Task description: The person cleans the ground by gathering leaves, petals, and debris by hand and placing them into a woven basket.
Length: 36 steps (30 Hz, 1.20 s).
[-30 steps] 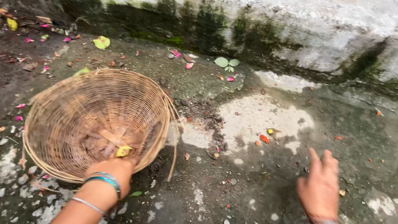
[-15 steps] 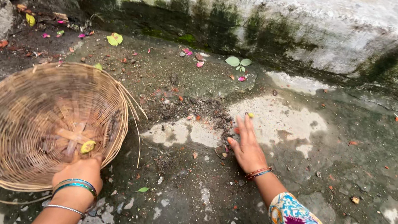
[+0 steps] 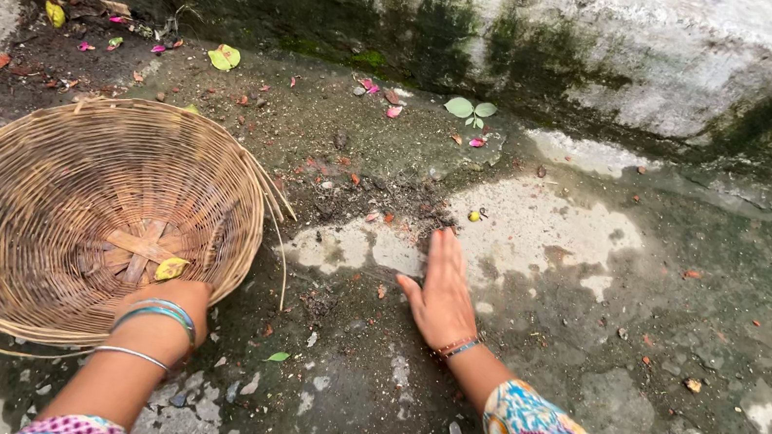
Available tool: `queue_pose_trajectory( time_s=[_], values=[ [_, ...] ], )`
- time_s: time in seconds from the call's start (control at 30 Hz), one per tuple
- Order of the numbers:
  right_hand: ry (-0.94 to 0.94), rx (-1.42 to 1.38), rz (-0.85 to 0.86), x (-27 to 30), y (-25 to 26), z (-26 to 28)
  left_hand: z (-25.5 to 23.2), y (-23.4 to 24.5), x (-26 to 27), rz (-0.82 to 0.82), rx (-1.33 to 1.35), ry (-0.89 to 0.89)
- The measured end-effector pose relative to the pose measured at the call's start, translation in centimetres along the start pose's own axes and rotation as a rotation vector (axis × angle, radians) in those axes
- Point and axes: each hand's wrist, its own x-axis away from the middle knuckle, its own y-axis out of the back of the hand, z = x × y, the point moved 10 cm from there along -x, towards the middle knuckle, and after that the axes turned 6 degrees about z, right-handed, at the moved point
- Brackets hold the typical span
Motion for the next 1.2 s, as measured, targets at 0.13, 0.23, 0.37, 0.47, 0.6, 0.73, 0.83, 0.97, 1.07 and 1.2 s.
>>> queue_pose_trajectory(
  time_s=[0.13,0.23,0.37,0.47,0.6,0.73,0.83,0.97,1.07,1.2],
  values=[
    [0.297,-0.007,0.051,2.4,1.3,5.0,1.7,0.5,-1.0,-0.022,-0.058,-0.052],
    [0.686,-0.064,0.401,6.9,-1.0,9.8,3.2,-0.6,-2.5,0.042,-0.049,-0.076],
    [0.516,0.114,0.617,4.3,-3.2,6.8,4.2,-0.8,-5.2,0.013,-0.038,-0.171],
    [0.345,0.105,0.480,0.3,-1.1,3.1,5.3,-2.1,-6.9,0.029,0.044,-0.190],
    [0.588,0.233,0.318,-3.0,-2.1,6.9,7.2,-2.8,-8.9,-0.063,0.162,-0.243],
    [0.582,0.126,0.538,-5.5,-10.8,13.1,8.2,-4.0,-9.9,0.010,0.333,-0.335],
    [0.483,0.139,0.454,-7.9,-13.8,16.4,8.5,-3.8,-9.9,0.079,0.379,-0.284],
    [0.413,0.375,0.484,-9.9,-15.5,15.7,8.3,-4.0,-9.1,0.133,0.430,-0.244],
    [0.267,0.431,0.474,-11.0,-13.7,11.5,8.1,-3.8,-8.8,0.161,0.442,-0.274],
    [0.009,0.627,0.098,-11.1,-8.3,7.7,7.3,-4.4,-9.1,0.189,0.453,-0.303]
  ],
)
